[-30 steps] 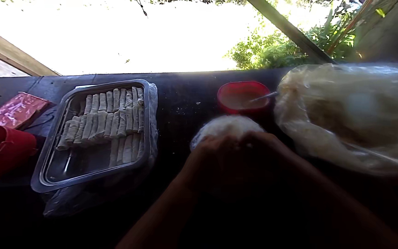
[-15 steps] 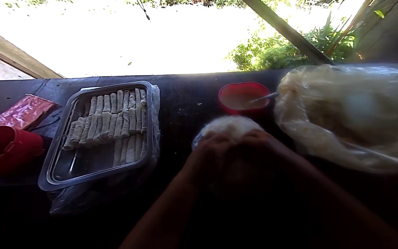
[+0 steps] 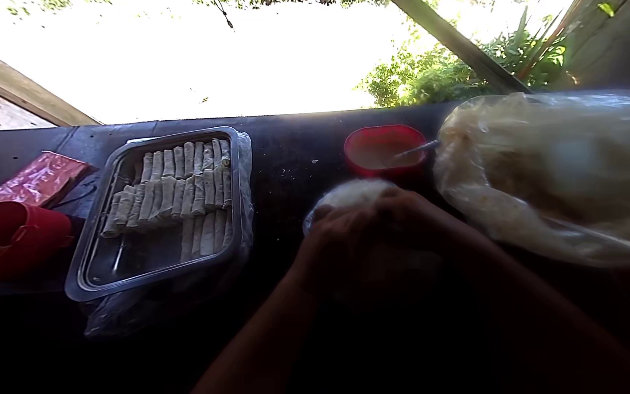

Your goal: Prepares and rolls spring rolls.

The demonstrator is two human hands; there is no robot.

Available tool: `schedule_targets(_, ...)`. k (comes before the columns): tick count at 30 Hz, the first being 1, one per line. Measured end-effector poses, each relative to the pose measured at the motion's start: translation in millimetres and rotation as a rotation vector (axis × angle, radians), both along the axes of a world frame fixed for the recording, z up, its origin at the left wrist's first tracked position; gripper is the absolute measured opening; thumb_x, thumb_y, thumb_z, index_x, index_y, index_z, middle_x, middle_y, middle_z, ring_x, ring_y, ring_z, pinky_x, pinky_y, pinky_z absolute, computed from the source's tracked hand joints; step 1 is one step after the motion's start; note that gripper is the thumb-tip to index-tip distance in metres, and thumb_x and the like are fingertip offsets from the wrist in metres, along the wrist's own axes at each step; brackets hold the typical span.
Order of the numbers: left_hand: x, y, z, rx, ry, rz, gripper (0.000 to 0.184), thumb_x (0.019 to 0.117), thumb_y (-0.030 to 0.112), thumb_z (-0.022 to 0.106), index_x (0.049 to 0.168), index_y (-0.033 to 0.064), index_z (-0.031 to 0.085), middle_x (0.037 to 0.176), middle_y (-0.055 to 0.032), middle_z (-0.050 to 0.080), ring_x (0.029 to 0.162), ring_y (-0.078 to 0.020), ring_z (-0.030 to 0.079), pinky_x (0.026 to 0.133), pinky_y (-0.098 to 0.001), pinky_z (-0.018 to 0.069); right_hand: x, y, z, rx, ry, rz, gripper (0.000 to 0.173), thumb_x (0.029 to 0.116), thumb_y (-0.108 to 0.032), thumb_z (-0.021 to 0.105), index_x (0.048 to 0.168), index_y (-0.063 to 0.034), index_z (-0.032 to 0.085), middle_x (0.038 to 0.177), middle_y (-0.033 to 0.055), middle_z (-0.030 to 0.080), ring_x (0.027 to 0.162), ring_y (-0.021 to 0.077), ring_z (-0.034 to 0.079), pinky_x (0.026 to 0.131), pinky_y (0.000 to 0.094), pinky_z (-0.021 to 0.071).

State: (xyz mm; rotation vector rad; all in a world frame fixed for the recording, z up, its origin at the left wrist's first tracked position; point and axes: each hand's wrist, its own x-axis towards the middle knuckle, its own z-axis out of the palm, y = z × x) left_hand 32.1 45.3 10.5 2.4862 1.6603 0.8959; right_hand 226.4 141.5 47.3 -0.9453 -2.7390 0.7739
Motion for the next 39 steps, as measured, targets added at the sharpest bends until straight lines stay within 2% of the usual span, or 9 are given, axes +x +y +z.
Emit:
schedule_targets(4, -1, 3, -3, -0.073, -0.098, 0.005, 0.029, 0.1059, 0.036, 0.053, 0.117, 0.0151, 0.069, 0.102, 0.0047, 0.075, 0.101, -0.0107, 0.068, 0.100, -0.0431, 0.0476, 2, -1, 2, -0.035, 0.001, 0.016, 0.017, 0.1034, -0.022, 0.061, 0.102, -0.0133, 0.076, 0.097, 0.0006, 0.070, 0.093, 0.0099, 0.067, 0.085, 0.0305, 0.0562)
schedule_targets(10, -7, 6, -6, -0.210, -0.258, -0.006, 0.028, 0.1026, 0.032, 0.061, 0.127, 0.0181, 0.061, 0.101, 0.0122, 0.074, 0.102, -0.0031, 0.067, 0.102, -0.0431, 0.0486, 6, -2, -1, -0.033, 0.003, 0.072, 0.019, 0.1045, -0.023, 0.059, 0.102, -0.0116, 0.074, 0.097, 0.0010, 0.071, 0.095, 0.0105, 0.067, 0.089, 0.0311, 0.0554)
schedule_targets(13, -5, 2, -8, -0.094, -0.191, -0.002, 0.032, 0.1045, 0.030, 0.056, 0.132, 0.0145, 0.061, 0.110, 0.0068, 0.074, 0.109, -0.0079, 0.067, 0.105, -0.0438, 0.0476, 4, -1, 1, -0.049, -0.014, 0.077, 0.019, 0.1047, -0.020, 0.058, 0.104, -0.0111, 0.075, 0.100, 0.0017, 0.071, 0.097, 0.0105, 0.067, 0.091, 0.0308, 0.0555)
schedule_targets(15, -1, -3, -5, 0.068, -0.082, -0.016, 0.029, 0.1053, 0.031, 0.054, 0.125, 0.0141, 0.068, 0.114, 0.0009, 0.074, 0.111, -0.0134, 0.066, 0.105, -0.0430, 0.0452, 1, 0, 6, -0.078, -0.046, 0.067, 0.018, 0.1044, -0.018, 0.058, 0.103, -0.0106, 0.074, 0.100, 0.0022, 0.072, 0.098, 0.0115, 0.067, 0.091, 0.0323, 0.0553)
schedule_targets(22, 3, -4, -2, 0.170, 0.068, -0.032, 0.023, 0.1075, 0.024, 0.052, 0.117, 0.0165, 0.072, 0.096, 0.0009, 0.077, 0.096, -0.0123, 0.072, 0.104, -0.0448, 0.0454, -7, 10, 15, -0.139, -0.131, 0.056, 0.018, 0.1041, -0.016, 0.058, 0.096, -0.0099, 0.073, 0.086, 0.0029, 0.069, 0.085, 0.0137, 0.067, 0.079, 0.0366, 0.0554)
schedule_targets(26, 0, -2, -7, 0.148, 0.057, -0.017, 0.025, 0.1081, 0.023, 0.050, 0.115, 0.0143, 0.072, 0.091, -0.0001, 0.076, 0.090, -0.0129, 0.072, 0.103, -0.0441, 0.0461, -3, 6, 8, -0.080, -0.045, 0.014, 0.010, 0.1030, -0.018, 0.061, 0.103, -0.0131, 0.070, 0.085, 0.0015, 0.070, 0.081, 0.0130, 0.069, 0.076, 0.0373, 0.0581)
schedule_targets(31, -5, 2, -14, 0.087, -0.069, 0.009, 0.026, 0.1069, 0.030, 0.054, 0.115, 0.0143, 0.072, 0.097, 0.0014, 0.075, 0.095, -0.0120, 0.069, 0.098, -0.0399, 0.0468, 15, -3, -13, 0.108, 0.157, 0.111, 0.017, 0.0982, -0.025, 0.067, 0.108, -0.0160, 0.078, 0.107, -0.0001, 0.067, 0.101, 0.0094, 0.064, 0.090, 0.0286, 0.0562)
schedule_targets(36, -6, -1, -11, 0.060, -0.011, 0.015, 0.033, 0.1061, 0.039, 0.052, 0.127, 0.0191, 0.070, 0.108, 0.0032, 0.075, 0.107, -0.0133, 0.065, 0.103, -0.0412, 0.0420, 13, -9, -18, 0.196, 0.110, 0.095, 0.024, 0.1050, -0.027, 0.057, 0.108, -0.0182, 0.079, 0.107, 0.0003, 0.069, 0.109, 0.0142, 0.063, 0.096, 0.0306, 0.0528)
schedule_targets(39, -4, -2, -6, 0.053, 0.006, 0.006, 0.031, 0.1054, 0.032, 0.053, 0.128, 0.0186, 0.069, 0.105, 0.0031, 0.076, 0.105, -0.0132, 0.067, 0.104, -0.0417, 0.0427, 11, -10, -17, 0.227, 0.091, 0.102, 0.022, 0.1042, -0.022, 0.058, 0.108, -0.0158, 0.078, 0.104, 0.0021, 0.071, 0.106, 0.0159, 0.065, 0.095, 0.0313, 0.0542)
